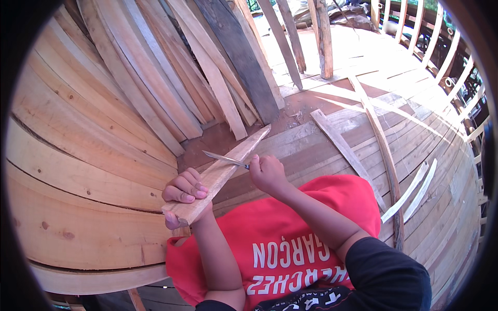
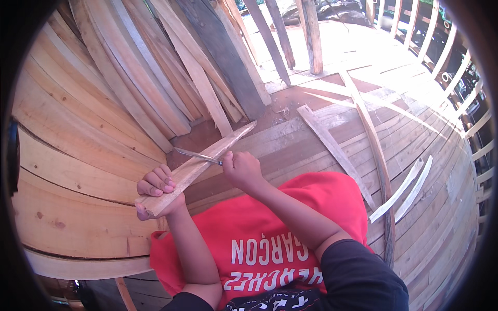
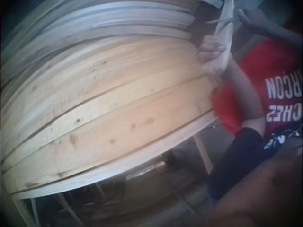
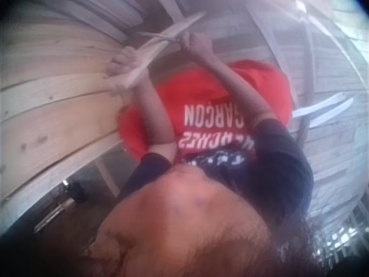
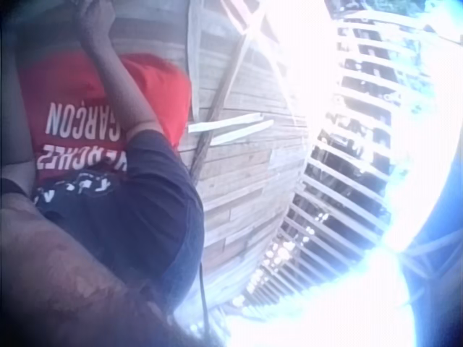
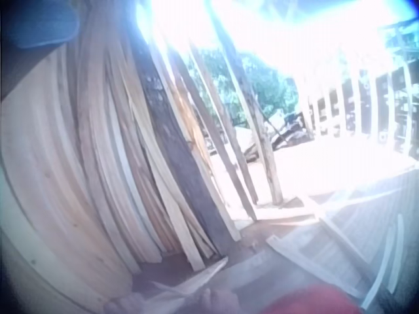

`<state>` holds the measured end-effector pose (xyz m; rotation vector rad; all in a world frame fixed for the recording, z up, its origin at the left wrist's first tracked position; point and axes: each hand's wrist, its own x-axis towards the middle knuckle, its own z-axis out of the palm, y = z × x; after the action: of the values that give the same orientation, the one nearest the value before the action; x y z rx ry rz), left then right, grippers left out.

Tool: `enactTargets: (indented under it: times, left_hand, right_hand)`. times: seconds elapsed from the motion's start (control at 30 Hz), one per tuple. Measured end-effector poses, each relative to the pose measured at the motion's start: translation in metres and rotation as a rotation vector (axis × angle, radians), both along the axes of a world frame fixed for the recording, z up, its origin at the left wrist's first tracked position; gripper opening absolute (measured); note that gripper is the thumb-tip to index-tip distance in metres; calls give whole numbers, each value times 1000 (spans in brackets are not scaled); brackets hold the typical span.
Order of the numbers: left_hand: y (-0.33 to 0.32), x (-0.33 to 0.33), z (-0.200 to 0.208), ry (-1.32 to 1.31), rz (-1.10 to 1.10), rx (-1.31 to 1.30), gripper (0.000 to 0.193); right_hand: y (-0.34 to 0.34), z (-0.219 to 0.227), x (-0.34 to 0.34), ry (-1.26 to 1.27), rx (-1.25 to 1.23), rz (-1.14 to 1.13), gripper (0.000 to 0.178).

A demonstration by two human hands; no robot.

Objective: The person holds a small wooden plank in the left hand and uses a knife in the right hand to shave thin strips from the wood's surface. The person repeatedly shaves the wood, rotating it slightly to work on different sections, while wood shavings accumulate on the floor.

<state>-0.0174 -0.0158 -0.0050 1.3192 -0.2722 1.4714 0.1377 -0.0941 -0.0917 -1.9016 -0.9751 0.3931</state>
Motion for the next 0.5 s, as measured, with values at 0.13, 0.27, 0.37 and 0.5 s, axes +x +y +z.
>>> enactTargets:
  times: [0.13,0.27,0.37,0.5]
  left_hand:
    - [-3,2,1,-1,3,6,52]
    - [-5,6,1,-1,6,18,53]
    - [-4,6,2,-21,-1,28,53]
    - [-1,4,1,-43,14,9,53]
  right_hand:
    - [-5,5,0,-24,2,-8,48]
    - [-7,6,4,-4,-20,15,49]
    - [-6,6,4,68,-36,41,50]
    - [-13,28,1,106,-112,78,53]
